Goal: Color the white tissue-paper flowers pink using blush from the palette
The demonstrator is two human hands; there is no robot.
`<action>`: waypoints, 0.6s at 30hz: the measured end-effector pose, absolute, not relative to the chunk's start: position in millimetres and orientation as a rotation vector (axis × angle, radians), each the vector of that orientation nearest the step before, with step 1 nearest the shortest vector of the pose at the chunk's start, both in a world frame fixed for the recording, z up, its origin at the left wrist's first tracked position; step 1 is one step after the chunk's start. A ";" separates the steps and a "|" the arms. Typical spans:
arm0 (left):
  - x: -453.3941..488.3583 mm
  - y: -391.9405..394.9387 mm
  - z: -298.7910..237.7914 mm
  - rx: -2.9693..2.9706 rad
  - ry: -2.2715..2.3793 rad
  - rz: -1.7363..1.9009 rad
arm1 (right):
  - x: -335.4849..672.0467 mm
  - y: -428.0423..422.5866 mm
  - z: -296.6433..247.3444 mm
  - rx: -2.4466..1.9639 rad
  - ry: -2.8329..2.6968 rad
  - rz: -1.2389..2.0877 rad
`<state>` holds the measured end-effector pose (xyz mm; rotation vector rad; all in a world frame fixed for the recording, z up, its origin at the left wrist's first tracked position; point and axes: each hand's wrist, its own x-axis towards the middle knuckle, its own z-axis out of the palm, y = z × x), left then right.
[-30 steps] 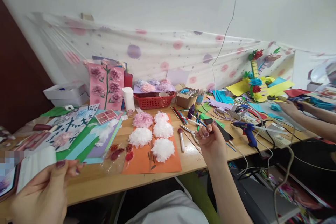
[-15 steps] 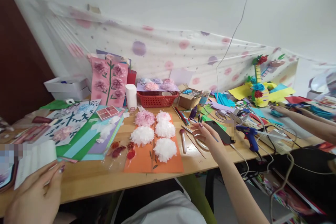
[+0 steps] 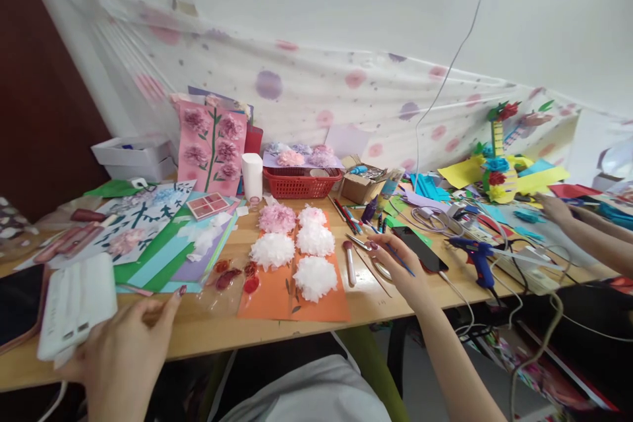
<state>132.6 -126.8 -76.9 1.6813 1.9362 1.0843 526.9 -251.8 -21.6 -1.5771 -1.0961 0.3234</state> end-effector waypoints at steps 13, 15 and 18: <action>174.1 -118.8 -79.7 1.965 2.012 0.601 | 544.1 -252.6 -57.1 -1.769 -1.465 0.240; 173.5 -118.4 -74.9 1.871 2.010 0.672 | 544.8 -253.8 -59.1 -1.783 -1.474 0.223; 167.8 -116.5 -70.1 1.663 1.982 0.846 | 534.9 -257.3 -54.2 -1.767 -1.419 0.193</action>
